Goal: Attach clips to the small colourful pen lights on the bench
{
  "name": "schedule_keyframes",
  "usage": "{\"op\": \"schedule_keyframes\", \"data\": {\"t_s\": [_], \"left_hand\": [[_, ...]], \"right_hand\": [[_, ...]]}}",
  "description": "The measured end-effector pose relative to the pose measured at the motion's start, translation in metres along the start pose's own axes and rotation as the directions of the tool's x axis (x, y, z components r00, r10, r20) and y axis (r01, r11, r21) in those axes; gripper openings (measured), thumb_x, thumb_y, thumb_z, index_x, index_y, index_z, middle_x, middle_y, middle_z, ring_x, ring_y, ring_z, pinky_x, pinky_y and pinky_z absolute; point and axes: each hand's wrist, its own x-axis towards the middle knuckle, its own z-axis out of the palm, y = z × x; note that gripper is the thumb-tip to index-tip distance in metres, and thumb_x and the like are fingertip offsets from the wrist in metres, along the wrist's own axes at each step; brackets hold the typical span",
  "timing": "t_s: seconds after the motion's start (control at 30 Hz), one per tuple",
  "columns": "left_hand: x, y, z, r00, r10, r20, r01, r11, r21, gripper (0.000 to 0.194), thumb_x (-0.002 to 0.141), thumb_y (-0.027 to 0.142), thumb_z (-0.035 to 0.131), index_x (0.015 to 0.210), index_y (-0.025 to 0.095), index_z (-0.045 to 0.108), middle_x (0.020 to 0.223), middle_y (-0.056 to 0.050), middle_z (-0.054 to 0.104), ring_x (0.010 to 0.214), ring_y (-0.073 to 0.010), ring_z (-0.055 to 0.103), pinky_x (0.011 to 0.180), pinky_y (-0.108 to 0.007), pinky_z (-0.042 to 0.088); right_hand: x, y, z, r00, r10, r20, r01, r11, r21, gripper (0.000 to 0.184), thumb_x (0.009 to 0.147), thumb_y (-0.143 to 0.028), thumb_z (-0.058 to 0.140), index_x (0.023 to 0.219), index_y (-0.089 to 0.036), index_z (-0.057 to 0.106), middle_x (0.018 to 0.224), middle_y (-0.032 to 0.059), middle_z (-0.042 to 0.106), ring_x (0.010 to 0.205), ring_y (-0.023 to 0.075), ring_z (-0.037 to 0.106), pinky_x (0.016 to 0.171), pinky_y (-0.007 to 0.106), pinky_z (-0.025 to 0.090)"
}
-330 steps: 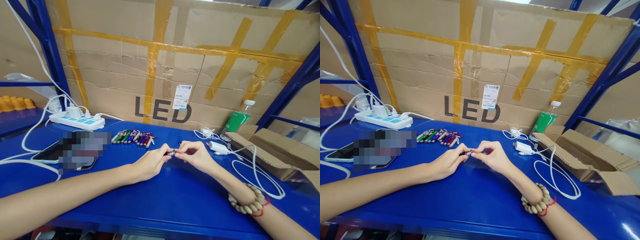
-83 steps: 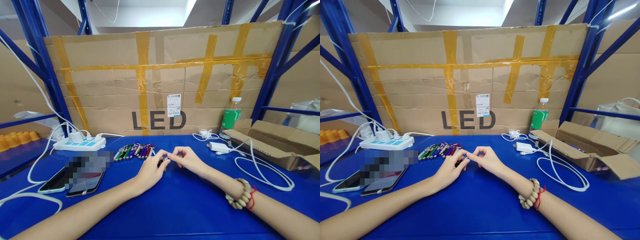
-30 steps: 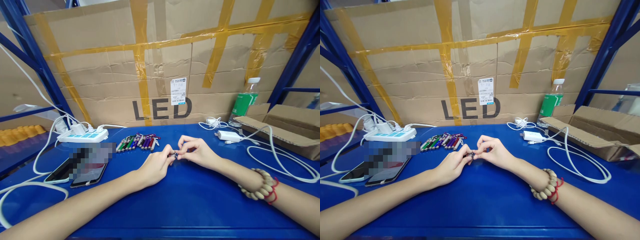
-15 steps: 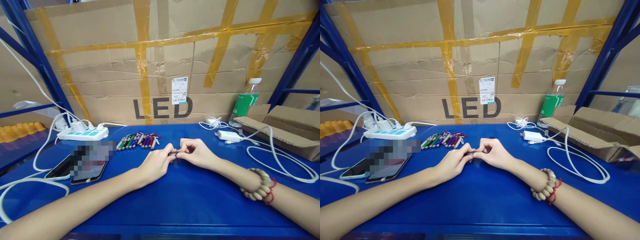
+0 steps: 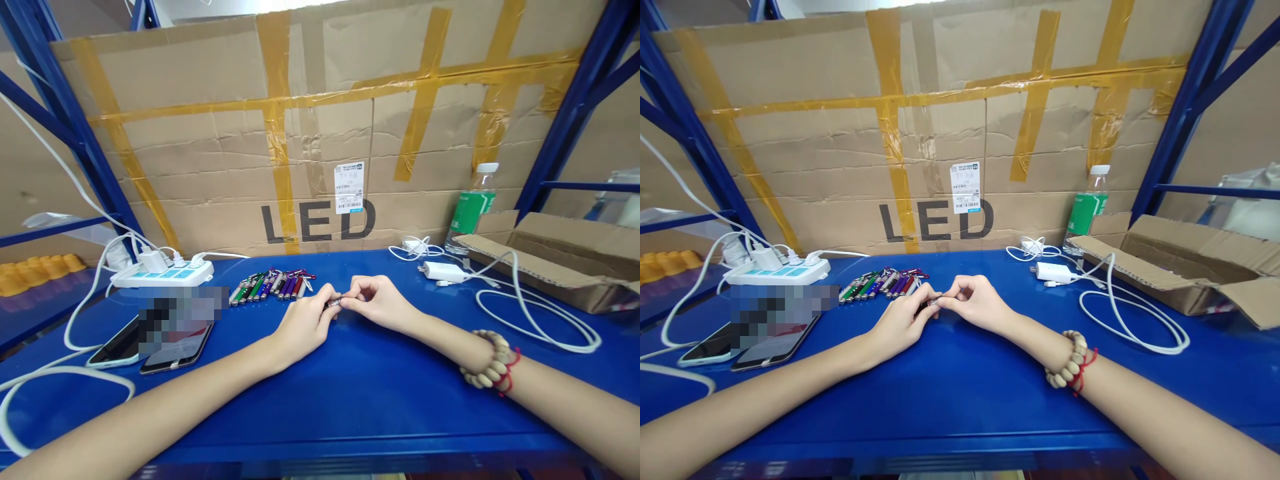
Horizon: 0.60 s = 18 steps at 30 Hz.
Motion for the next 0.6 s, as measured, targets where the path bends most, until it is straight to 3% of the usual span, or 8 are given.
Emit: {"op": "schedule_keyframes", "data": {"t_s": [0.27, 0.6], "left_hand": [[0.0017, 0.0019, -0.0014, 0.999, -0.044, -0.019, 0.043, 0.997, -0.06, 0.009, 0.086, 0.027, 0.038, 0.084, 0.021, 0.045, 0.071, 0.003, 0.061, 0.065, -0.0139, 0.058, 0.063, -0.024, 0.041], [0.0017, 0.0001, -0.0007, 0.998, -0.048, -0.047, 0.044, 0.995, -0.089, 0.009, 0.087, 0.029, 0.038, 0.091, 0.022, 0.043, 0.069, 0.003, 0.06, 0.066, -0.014, 0.058, 0.066, -0.025, 0.041]], "right_hand": [[0.0034, -0.0012, -0.0047, 1.0, 0.008, 0.009, -0.009, 0.997, 0.082, 0.035, 0.064, -0.046, 0.065, 0.058, -0.013, 0.06, 0.06, -0.0002, 0.054, 0.046, 0.005, 0.039, 0.041, 0.019, 0.03], [0.0028, -0.0091, -0.007, 0.996, 0.076, 0.048, -0.084, 0.978, 0.191, 0.037, 0.067, -0.049, 0.062, 0.058, -0.013, 0.059, 0.058, -0.0019, 0.051, 0.039, 0.003, 0.037, 0.038, 0.02, 0.027]]}}
